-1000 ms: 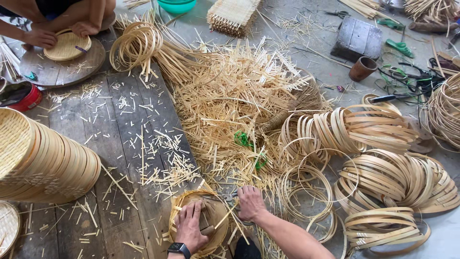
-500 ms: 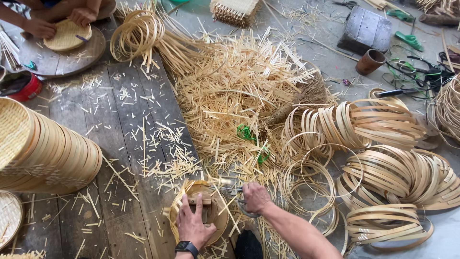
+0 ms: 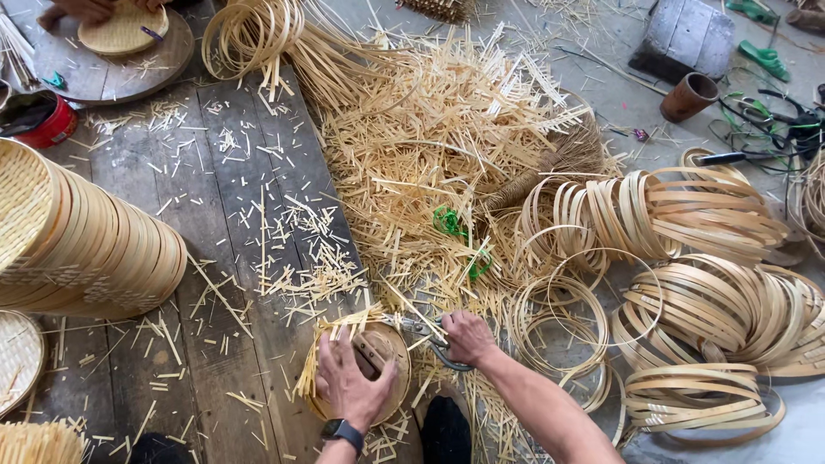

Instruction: The person sits on the floor and repeatedly trims the edges of woven bamboo mats using shears. They place a circular bamboo frame onto a mat, trim the excess, and stack the finished pieces.

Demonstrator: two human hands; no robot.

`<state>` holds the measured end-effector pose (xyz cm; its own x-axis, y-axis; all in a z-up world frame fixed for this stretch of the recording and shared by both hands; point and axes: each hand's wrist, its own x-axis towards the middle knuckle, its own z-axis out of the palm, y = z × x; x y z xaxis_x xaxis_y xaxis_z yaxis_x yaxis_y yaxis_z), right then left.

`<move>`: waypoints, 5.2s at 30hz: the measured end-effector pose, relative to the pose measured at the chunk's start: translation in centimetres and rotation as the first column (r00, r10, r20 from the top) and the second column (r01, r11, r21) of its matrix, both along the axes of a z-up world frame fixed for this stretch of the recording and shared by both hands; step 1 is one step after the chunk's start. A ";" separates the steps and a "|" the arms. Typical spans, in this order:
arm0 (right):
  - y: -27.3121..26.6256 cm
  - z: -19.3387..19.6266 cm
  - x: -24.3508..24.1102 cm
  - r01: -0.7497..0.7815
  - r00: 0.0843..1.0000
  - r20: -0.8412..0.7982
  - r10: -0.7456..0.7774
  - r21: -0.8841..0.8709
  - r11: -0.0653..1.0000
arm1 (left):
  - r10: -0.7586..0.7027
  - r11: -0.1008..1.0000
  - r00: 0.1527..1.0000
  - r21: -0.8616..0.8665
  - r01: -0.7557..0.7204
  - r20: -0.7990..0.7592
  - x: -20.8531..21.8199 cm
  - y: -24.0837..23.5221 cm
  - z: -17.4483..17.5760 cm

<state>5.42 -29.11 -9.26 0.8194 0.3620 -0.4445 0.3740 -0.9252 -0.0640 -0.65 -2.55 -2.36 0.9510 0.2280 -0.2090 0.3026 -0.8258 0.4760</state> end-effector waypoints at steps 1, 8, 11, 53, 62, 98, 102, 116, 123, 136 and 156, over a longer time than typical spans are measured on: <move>0.1 0.4 -0.1 0.004 1.000 0.001 -0.004 -0.003 1.000 | 0.165 0.985 0.984 -0.068 -0.161 0.063 0.0 -0.8 -0.3; 2.6 -0.1 0.0 -0.011 0.961 0.277 -0.016 0.098 0.995 | -0.208 0.959 0.936 0.130 0.253 -0.285 -0.1 -2.1 1.1; 0.2 -0.3 -0.3 0.022 0.999 0.035 -0.023 0.031 0.999 | -0.330 0.918 0.890 0.112 0.380 -0.313 0.2 -0.9 2.3; 0.8 -1.4 0.8 0.003 0.998 -0.059 -0.010 -0.118 0.993 | -0.518 0.856 0.852 -0.043 0.516 -0.075 0.9 4.3 0.9; 0.7 -0.4 1.9 -0.108 0.994 -0.013 0.108 -0.037 0.993 | -0.285 0.959 0.935 -0.058 0.279 -0.212 -0.4 3.3 1.9; -2.6 0.2 1.5 0.484 0.875 0.109 -0.472 -0.153 0.862 | -0.219 0.917 0.976 -0.339 0.212 0.018 4.7 7.6 -6.8; 1.9 0.8 -1.4 0.606 0.793 -0.244 -0.559 0.217 0.765 | -0.166 0.975 0.961 -0.180 0.127 -0.220 7.4 7.0 -9.5; 7.8 -1.0 -2.1 0.846 0.522 -0.610 -0.596 0.276 0.457 | -0.035 0.956 0.984 -0.294 -0.018 -0.173 8.0 4.3 -10.7; 7.8 -0.1 -3.7 0.754 0.653 -0.525 -0.546 0.386 0.531 | 0.012 0.755 0.983 -0.643 -0.128 -0.181 6.8 6.7 -11.1; 6.7 -2.0 -6.3 0.961 0.274 -0.878 -0.393 0.239 0.137 | 0.465 0.709 0.735 -0.289 -0.643 -0.494 -1.9 12.6 -8.9; 9.9 0.1 -9.8 0.965 0.261 -0.844 -0.470 0.231 0.120 | 0.433 -0.191 0.501 -0.620 -0.761 -0.749 -11.9 5.2 -9.9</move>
